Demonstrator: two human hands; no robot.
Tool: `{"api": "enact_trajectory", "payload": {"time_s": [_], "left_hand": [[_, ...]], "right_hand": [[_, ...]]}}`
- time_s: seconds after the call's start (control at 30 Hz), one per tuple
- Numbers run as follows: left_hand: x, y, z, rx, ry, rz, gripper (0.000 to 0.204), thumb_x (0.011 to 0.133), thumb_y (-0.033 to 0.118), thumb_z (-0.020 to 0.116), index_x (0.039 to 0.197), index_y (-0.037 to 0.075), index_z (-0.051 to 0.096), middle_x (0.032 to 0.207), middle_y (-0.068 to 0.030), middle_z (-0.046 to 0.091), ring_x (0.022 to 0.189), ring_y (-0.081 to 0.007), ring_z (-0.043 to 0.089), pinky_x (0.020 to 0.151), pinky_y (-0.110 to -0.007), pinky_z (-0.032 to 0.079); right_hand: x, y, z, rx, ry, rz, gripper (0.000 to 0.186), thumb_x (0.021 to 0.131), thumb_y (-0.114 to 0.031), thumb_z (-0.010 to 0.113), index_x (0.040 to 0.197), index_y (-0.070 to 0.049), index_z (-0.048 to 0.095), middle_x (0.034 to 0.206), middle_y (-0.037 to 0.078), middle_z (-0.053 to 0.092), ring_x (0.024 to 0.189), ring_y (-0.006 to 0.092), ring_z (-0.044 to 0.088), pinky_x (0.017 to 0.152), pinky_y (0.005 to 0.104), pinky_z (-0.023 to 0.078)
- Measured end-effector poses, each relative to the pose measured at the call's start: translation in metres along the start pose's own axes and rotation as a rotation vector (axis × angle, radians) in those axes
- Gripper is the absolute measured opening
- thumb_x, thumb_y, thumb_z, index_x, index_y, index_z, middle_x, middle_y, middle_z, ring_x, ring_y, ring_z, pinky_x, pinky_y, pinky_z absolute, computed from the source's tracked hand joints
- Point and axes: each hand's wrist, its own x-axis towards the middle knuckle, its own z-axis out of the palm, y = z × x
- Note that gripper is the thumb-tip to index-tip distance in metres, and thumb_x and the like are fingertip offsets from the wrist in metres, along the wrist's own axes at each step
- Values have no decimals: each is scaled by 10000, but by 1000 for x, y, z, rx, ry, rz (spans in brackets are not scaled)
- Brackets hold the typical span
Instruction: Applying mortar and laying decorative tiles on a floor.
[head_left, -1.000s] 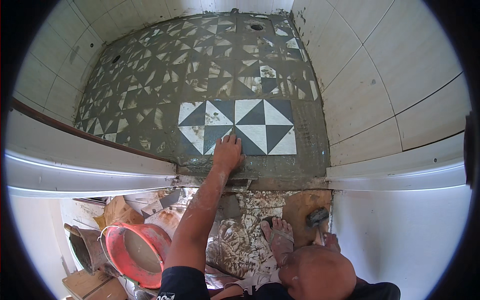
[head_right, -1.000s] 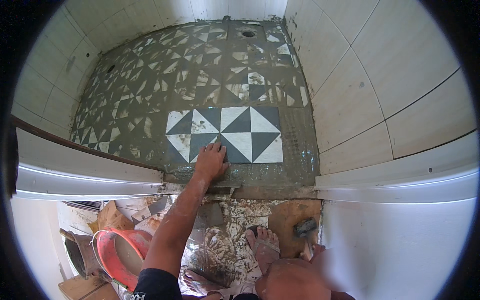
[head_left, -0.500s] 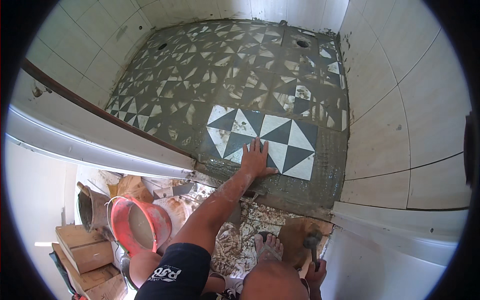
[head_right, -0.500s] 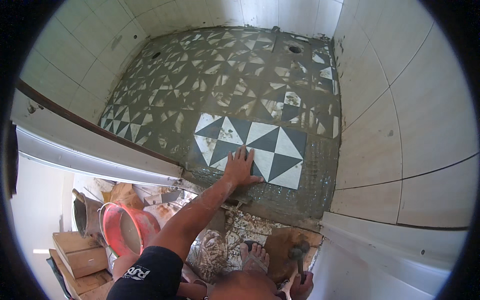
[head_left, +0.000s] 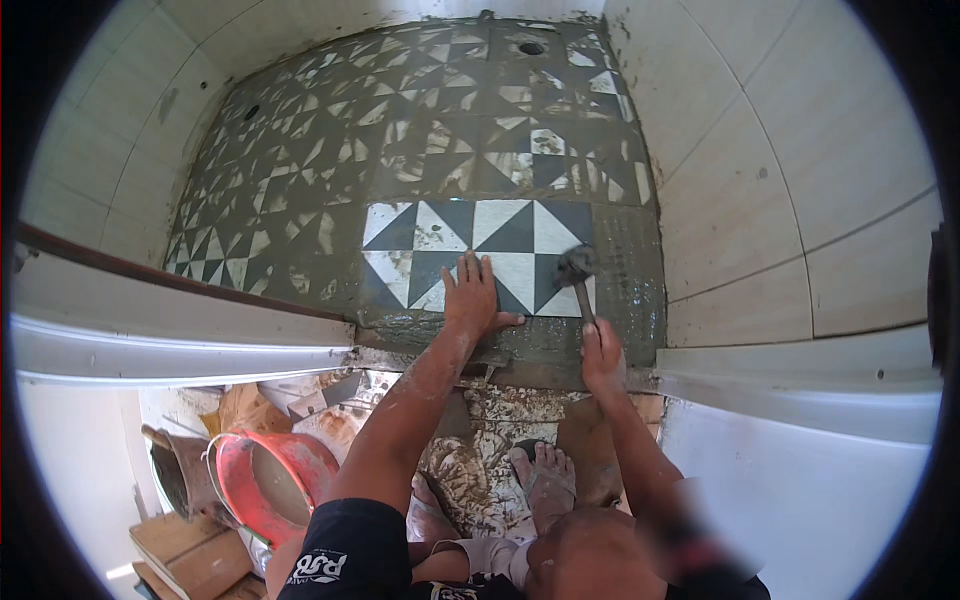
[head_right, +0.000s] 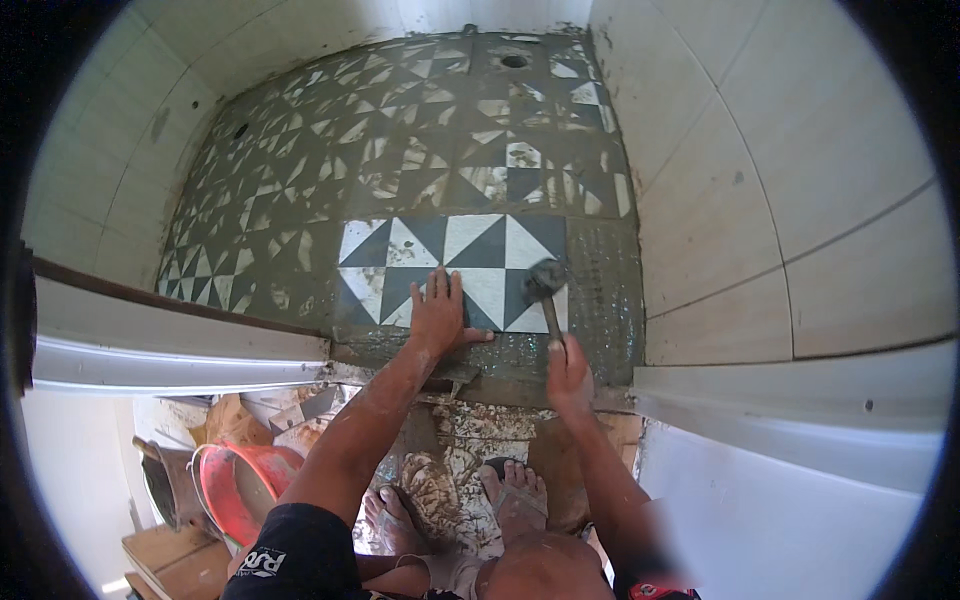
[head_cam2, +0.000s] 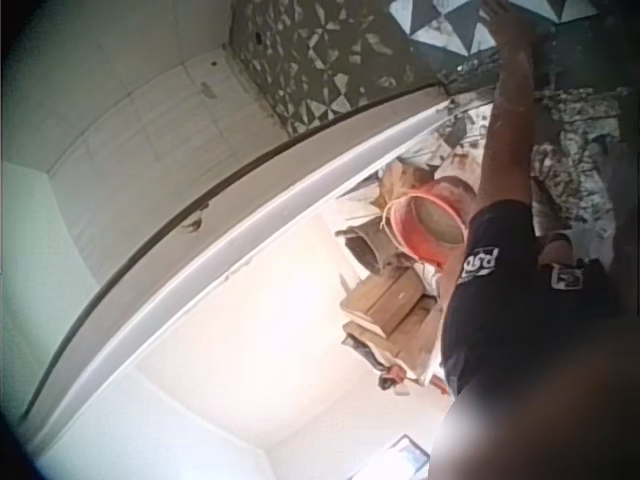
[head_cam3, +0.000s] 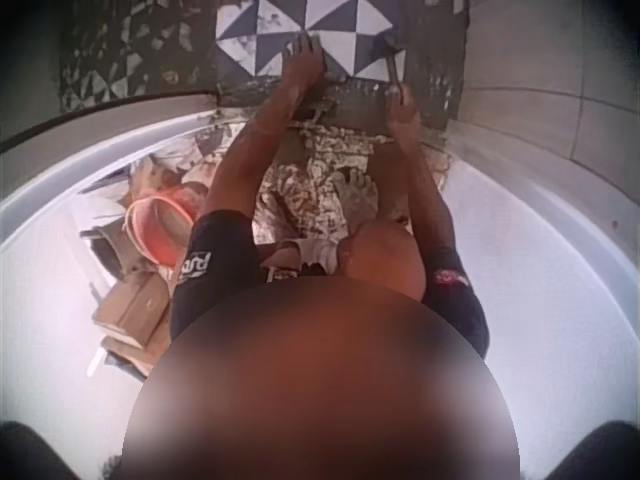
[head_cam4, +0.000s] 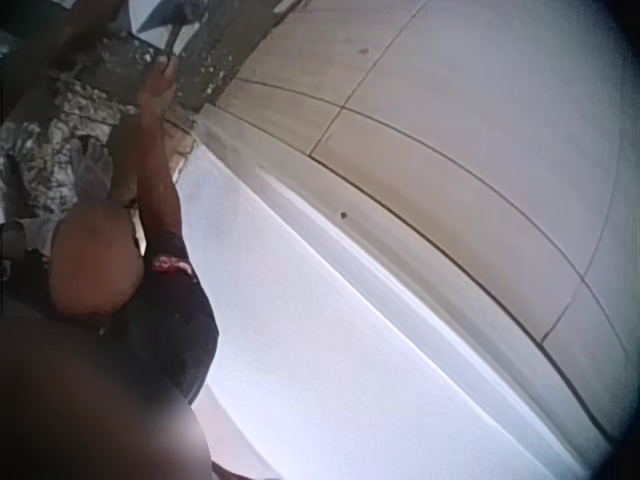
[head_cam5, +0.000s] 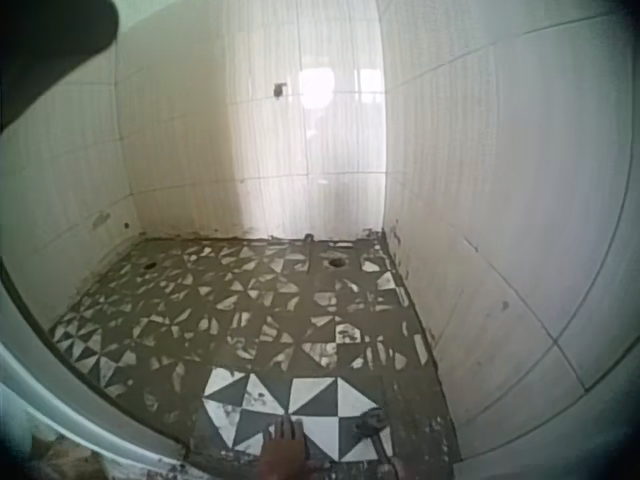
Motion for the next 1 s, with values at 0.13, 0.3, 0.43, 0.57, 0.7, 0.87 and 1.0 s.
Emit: {"api": "enact_trajectory", "payload": {"time_s": [0.13, 0.3, 0.43, 0.57, 0.7, 0.87, 1.0], "left_hand": [[-5, -5, 3, 16, 5, -9, 1448, 657, 952, 638, 1636, -39, 244, 1700, -290, 252, 1581, -409, 273, 1227, -684, 199], [-5, -8, 11, 5, 64, -11, 1454, 639, 962, 640, 1622, -44, 269, 1679, -316, 280, 1565, -428, 306, 1212, -705, 210], [-6, -10, 9, 11, 60, -12, 1465, 634, 976, 625, 1619, -50, 272, 1677, -321, 281, 1563, -428, 310, 1210, -706, 214], [-7, -3, -6, 35, -3, -28, 1453, 646, 977, 615, 1625, -43, 281, 1690, -278, 291, 1570, -387, 307, 1219, -684, 209], [-2, 4, -22, 4, -76, -74, 1460, 640, 992, 605, 1623, -40, 292, 1686, -299, 279, 1567, -419, 298, 1219, -675, 214], [23, 12, -11, -152, 66, -83, 1507, 638, 995, 617, 1617, -85, 235, 1667, -371, 236, 1563, -495, 250, 1214, -693, 208], [25, 19, 1, -102, 55, -139, 1501, 675, 997, 579, 1631, -91, 186, 1663, -394, 212, 1568, -517, 212, 1221, -692, 175]], "right_hand": [[22, -4, 24, 21, 35, -14, 335, 1093, -350, 490, 1212, -60, 608, 925, 229, 650, 862, 452, 655, 755, 515, 495], [32, 0, 45, -68, 31, 2, 329, 1084, -338, 475, 1246, -91, 619, 932, 261, 678, 913, 505, 674, 743, 564, 492], [31, -10, 51, -67, 36, -35, 328, 1082, -339, 470, 1230, -89, 622, 916, 267, 677, 911, 521, 669, 744, 582, 488], [40, -8, 39, -24, -13, -24, 327, 1078, -341, 478, 1227, -90, 623, 913, 264, 672, 898, 515, 663, 757, 576, 489], [46, -10, 37, -49, -19, -5, 323, 1073, -328, 488, 1234, -84, 625, 917, 259, 668, 896, 503, 661, 762, 566, 489], [51, -27, 35, 44, 32, -66, 342, 1081, -310, 485, 1262, -53, 618, 975, 248, 678, 931, 479, 679, 781, 524, 501], [58, -34, 36, 13, 37, -77, 381, 1087, -315, 477, 1322, -45, 607, 1002, 252, 683, 934, 471, 687, 793, 507, 509]]}}
